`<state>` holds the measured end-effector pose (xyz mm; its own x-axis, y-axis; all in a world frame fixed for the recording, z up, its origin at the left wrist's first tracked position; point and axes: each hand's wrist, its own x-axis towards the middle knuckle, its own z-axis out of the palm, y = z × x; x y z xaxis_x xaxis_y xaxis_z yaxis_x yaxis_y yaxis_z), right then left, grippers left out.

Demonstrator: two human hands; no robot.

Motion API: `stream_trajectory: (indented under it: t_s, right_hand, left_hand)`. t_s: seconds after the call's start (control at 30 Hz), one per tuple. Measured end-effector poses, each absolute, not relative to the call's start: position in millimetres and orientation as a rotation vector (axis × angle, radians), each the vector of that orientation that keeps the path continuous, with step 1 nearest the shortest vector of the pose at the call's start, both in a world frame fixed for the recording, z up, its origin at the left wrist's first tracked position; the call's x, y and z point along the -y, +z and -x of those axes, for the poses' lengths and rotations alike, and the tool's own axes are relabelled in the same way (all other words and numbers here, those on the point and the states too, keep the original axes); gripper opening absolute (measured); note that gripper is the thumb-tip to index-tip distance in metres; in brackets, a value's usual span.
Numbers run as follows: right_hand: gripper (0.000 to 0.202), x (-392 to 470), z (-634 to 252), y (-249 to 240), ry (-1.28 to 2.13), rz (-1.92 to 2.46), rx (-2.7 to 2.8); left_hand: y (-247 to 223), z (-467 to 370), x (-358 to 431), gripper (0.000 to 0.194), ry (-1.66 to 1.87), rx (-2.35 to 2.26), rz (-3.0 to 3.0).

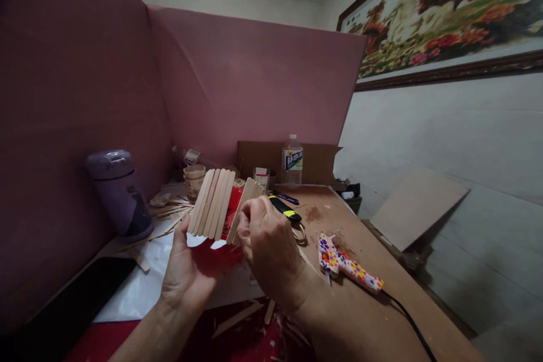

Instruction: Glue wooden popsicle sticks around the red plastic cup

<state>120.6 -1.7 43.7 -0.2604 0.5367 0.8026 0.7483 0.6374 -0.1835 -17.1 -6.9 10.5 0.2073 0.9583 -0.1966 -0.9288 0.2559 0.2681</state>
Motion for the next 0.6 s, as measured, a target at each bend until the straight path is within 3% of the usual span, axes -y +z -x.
stream_trajectory:
  t_s: [0.1, 0.3, 0.43, 0.6]
  right_hand:
    - [0.011, -4, -130, 52, -0.270, 1.051, 1.760]
    - [0.004, -7, -140, 61, 0.328, 0.916, 1.649]
    - [0.015, -3, -138, 66, 0.225, 0.907, 1.759]
    - [0.013, -3, -135, 73, 0.001, 0.890, 1.880]
  left_hand:
    - [11, 18, 7, 0.063, 1.310, -0.332, -0.112]
    - [12, 17, 7, 0.062, 1.290, -0.370, -0.084]
    - [10, 16, 7, 0.057, 1.275, -0.300, -0.105]
    - [9, 15, 7, 0.051, 1.273, -0.288, -0.189]
